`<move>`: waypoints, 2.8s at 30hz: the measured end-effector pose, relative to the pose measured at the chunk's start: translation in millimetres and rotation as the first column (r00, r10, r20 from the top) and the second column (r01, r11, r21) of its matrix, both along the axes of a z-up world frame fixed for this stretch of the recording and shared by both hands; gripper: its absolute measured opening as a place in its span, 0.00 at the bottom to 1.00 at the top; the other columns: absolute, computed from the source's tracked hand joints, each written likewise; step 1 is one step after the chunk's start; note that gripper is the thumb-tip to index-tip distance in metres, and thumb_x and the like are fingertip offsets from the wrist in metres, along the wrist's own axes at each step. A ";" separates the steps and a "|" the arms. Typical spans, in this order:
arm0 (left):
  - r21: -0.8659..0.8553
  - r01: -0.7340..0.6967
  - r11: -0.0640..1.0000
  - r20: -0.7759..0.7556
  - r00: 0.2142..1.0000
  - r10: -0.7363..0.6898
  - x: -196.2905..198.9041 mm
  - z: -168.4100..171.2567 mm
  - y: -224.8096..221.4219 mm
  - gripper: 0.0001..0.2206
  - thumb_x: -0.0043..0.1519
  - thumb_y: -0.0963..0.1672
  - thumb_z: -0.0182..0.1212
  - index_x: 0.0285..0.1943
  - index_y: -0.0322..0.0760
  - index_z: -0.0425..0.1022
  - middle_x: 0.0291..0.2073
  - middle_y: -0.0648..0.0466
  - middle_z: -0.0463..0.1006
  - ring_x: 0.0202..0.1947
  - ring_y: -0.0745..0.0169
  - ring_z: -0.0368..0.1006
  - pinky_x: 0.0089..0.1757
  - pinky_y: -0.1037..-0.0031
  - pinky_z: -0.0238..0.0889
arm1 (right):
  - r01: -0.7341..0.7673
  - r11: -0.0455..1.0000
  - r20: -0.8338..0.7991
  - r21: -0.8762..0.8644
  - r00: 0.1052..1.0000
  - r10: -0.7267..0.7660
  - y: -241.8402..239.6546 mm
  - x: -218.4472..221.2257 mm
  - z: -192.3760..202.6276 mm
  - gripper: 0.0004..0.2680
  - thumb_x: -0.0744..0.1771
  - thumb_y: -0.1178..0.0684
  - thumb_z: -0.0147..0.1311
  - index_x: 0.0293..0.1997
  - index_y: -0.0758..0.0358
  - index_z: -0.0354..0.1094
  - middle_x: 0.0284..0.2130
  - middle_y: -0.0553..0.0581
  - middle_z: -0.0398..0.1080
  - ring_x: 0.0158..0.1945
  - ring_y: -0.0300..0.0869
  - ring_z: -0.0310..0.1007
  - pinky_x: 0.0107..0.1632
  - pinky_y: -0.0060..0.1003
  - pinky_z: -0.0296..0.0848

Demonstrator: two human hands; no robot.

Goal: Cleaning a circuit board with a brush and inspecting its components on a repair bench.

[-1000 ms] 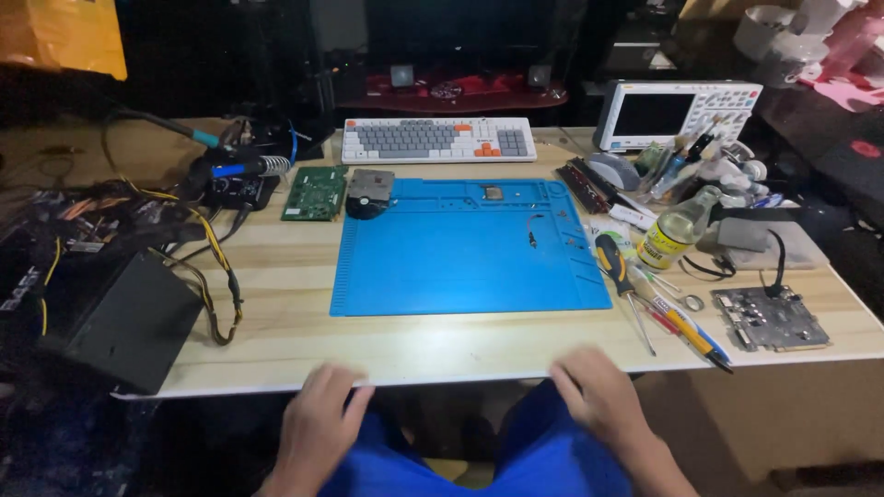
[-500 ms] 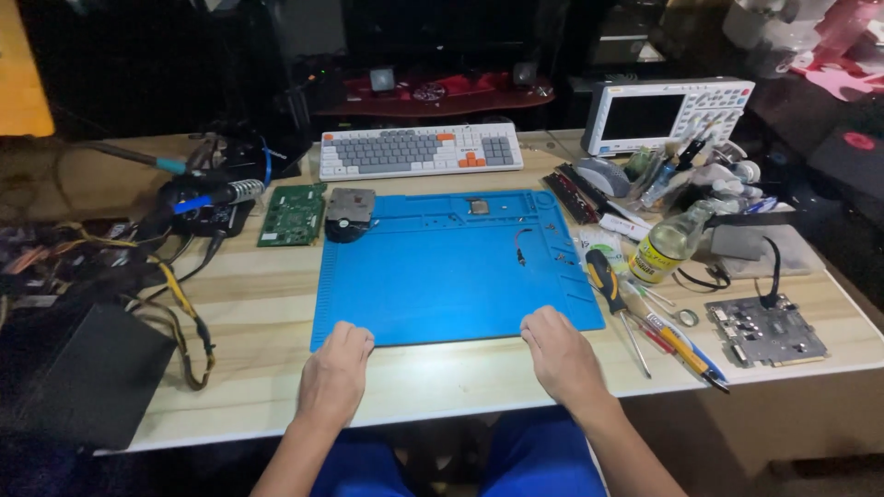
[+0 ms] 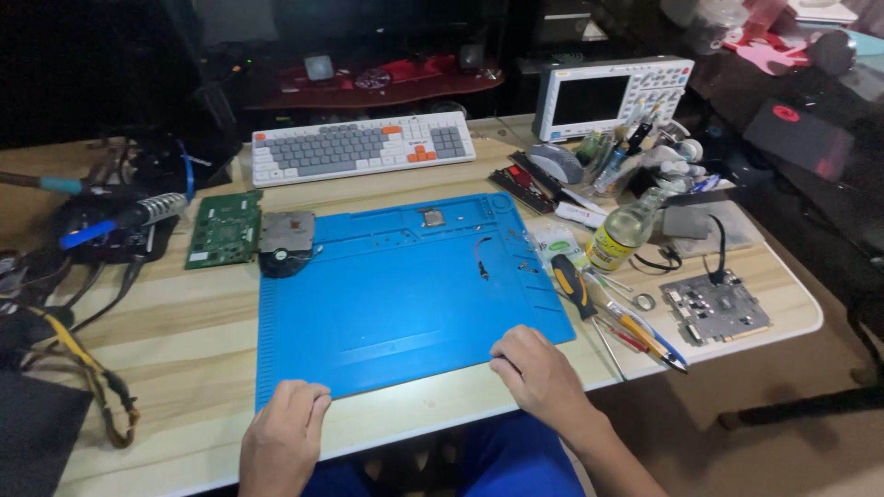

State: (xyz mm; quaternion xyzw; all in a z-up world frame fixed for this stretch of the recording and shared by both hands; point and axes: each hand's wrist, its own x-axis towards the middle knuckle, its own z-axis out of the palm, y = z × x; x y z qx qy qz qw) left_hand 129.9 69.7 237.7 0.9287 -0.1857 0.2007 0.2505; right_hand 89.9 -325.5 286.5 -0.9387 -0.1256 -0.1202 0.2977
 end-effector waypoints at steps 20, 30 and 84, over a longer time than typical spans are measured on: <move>-0.082 -0.096 0.992 0.045 0.994 0.100 -1.0 -7.7 -5.1 0.05 0.67 0.45 0.67 0.48 0.49 0.87 0.43 0.58 0.82 0.45 0.53 0.76 0.44 0.62 0.73 | 0.451 0.827 -0.131 -0.337 0.847 -0.515 -8.8 148.4 0.4 0.11 0.72 0.42 0.54 0.43 0.58 0.73 0.41 0.61 0.76 0.39 0.62 0.78 0.37 0.62 0.71; -0.099 -0.086 0.991 -0.035 0.996 0.083 0.2 -13.5 -1.4 0.06 0.67 0.46 0.66 0.49 0.53 0.87 0.43 0.61 0.81 0.46 0.56 0.76 0.40 0.60 0.75 | 0.611 0.756 -0.027 -0.235 0.773 -0.633 -53.0 182.3 12.6 0.10 0.71 0.44 0.56 0.36 0.56 0.77 0.35 0.58 0.78 0.39 0.55 0.79 0.37 0.54 0.73; -0.156 -0.378 0.913 -0.208 0.916 0.343 199.7 62.0 -48.4 0.50 0.51 0.54 0.85 0.81 0.47 0.56 0.70 0.43 0.73 0.70 0.37 0.64 0.63 0.44 0.55 | 0.254 0.966 -0.096 -0.039 0.962 -0.257 32.6 32.9 -6.9 0.06 0.69 0.44 0.58 0.37 0.42 0.83 0.32 0.39 0.79 0.30 0.38 0.76 0.33 0.38 0.73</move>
